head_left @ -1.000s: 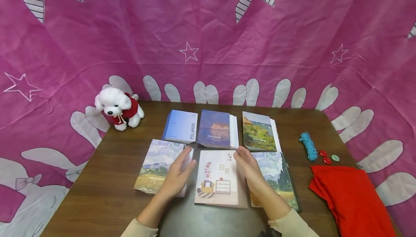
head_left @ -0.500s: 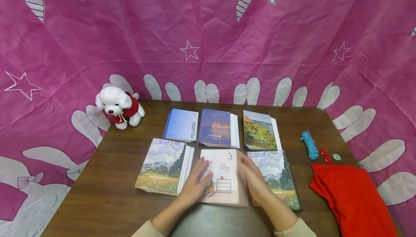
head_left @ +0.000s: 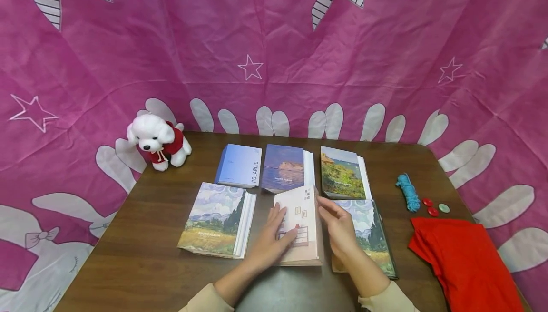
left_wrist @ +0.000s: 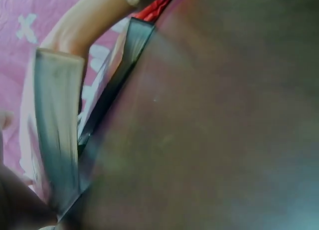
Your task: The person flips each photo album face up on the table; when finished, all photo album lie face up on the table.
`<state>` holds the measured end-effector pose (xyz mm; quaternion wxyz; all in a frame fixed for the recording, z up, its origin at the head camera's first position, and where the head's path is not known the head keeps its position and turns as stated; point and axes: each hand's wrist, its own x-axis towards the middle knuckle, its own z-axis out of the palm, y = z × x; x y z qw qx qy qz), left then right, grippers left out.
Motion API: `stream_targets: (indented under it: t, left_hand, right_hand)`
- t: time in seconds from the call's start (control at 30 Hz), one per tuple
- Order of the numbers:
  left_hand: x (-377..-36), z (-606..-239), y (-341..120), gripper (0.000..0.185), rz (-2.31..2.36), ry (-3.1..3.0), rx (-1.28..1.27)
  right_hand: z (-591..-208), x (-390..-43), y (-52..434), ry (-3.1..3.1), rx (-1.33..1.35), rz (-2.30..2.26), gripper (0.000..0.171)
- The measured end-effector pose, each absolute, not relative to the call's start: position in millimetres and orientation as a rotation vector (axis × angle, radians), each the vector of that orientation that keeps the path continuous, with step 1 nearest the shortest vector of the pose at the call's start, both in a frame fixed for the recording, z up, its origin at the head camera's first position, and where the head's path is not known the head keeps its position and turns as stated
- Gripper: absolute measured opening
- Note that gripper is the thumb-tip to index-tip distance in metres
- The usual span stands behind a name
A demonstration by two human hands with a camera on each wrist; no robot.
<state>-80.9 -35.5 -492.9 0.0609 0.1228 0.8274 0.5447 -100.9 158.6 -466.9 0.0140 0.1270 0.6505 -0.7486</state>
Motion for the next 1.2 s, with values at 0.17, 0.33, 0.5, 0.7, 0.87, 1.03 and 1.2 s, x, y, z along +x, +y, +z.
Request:
stream_targets:
  t: [0.17,0.33,0.5,0.7,0.87,1.03,1.2]
  left_hand:
    - [-85.7,-486.4,-21.7,0.078,1.672,2.456,0.369]
    - [-90.5,-480.4,-13.9,0.072,1.807,2.307,0.394]
    - [-94.1,-470.4,-9.9,0.073,2.035,2.011,0.470]
    - [-97.5,-460.6,-22.2,0.073,2.152,1.860,0.526]
    - [-99.2,-451.0,-44.7,0.067,2.027,2.111,0.683]
    - [-100.9,-450.1,-65.0,0.057,1.950,2.280,0.655]
    - [-97.1,-464.2,-76.3,0.056,2.035,2.237,0.497]
  right_hand:
    - [-453.6,-109.2,170.0,1.990,0.342,-2.323,0.046]
    - [-444.4,-115.9,175.4,1.930,0.332,-2.356,0.051]
    - [-440.3,-116.8,169.7,2.007,0.268,-2.360,0.044]
    - [-443.8,-115.0,162.0,2.051,0.206,-2.318,0.039]
    - [-455.4,-119.5,153.8,2.096,0.150,-2.154,0.049]
    - [-464.0,-122.6,144.1,2.114,0.136,-2.030,0.061]
    - [-468.6,-121.3,141.5,2.083,0.145,-2.010,0.061]
